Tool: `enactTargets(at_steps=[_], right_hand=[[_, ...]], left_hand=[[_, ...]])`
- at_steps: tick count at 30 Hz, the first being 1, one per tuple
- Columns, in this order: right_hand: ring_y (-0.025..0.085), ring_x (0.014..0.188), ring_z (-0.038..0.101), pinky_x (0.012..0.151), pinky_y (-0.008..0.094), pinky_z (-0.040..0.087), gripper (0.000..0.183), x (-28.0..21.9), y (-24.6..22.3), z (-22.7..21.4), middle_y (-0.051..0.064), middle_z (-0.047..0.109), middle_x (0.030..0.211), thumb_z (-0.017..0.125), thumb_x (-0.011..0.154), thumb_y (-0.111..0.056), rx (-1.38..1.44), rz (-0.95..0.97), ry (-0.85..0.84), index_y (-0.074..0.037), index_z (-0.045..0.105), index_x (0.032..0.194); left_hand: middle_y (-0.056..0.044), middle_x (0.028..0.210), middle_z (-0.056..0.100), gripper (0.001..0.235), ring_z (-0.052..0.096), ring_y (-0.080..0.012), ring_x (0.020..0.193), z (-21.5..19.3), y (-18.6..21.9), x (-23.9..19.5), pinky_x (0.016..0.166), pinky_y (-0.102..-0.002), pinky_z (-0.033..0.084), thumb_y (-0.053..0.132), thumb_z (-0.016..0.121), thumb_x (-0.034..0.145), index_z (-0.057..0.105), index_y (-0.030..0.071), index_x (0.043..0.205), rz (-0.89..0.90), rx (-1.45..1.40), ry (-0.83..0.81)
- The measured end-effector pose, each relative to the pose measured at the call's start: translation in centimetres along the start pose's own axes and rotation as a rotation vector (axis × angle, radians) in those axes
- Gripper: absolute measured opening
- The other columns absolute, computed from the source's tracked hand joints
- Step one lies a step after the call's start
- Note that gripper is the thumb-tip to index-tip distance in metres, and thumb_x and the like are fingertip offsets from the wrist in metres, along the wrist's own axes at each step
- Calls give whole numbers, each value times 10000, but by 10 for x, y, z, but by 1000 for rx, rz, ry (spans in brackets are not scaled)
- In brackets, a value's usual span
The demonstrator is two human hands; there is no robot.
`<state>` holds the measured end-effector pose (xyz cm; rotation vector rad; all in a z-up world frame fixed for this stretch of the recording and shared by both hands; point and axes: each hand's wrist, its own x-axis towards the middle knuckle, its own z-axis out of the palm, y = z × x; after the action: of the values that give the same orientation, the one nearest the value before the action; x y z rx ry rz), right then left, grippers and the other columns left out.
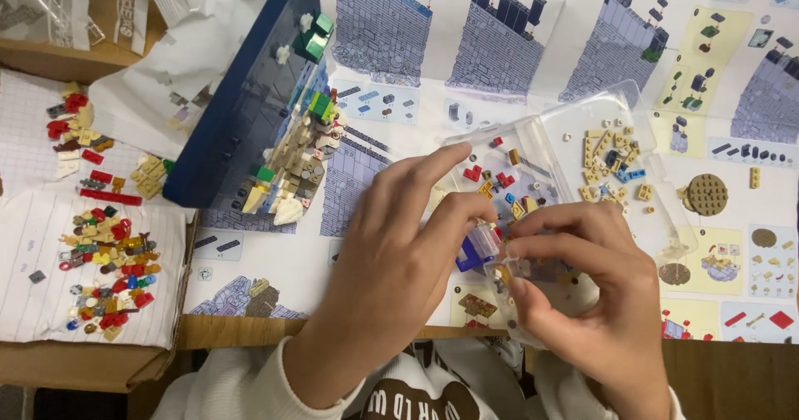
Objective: The person assembles a small Lego structure by attaching green and white pieces to a partially built model. They then open a plastic bag, pour out white circular baseplates, and sort through various small Lego pieces in clear containers and a cardboard box.
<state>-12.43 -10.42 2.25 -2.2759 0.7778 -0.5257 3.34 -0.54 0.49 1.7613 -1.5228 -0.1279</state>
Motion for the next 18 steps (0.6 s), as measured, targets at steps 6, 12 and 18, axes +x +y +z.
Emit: enactTargets(at_steps=[6,12,18], right_hand=[[183,974,601,875,305,447,152,2,8,-11,67,649,1005,671,770,-234,107,26,-57,-129,732,862],[199,962,612,752,285,502,184,4,19,-16,102,626,1021,662,752,-230,210,14,-107,-105,739,863],[201,915,607,728,283,484,198,3,24,-16,114,626,973,677,747,-252,235,-19,-94,-103,738,862]], left_hand=[[-129,1262,470,160,474,-355,1111,1,2,1,975,-461,445,18,602,939,607,134,1048,35,-16,28],[-114,1201,485,185,499,-325,1054,3,2,-2,930,-432,457,54,686,916,632,146,1068,28,-31,32],[-113,1184,497,173,506,-315,1048,3,3,-2,915,-418,462,81,696,926,627,141,1072,27,-27,30]])
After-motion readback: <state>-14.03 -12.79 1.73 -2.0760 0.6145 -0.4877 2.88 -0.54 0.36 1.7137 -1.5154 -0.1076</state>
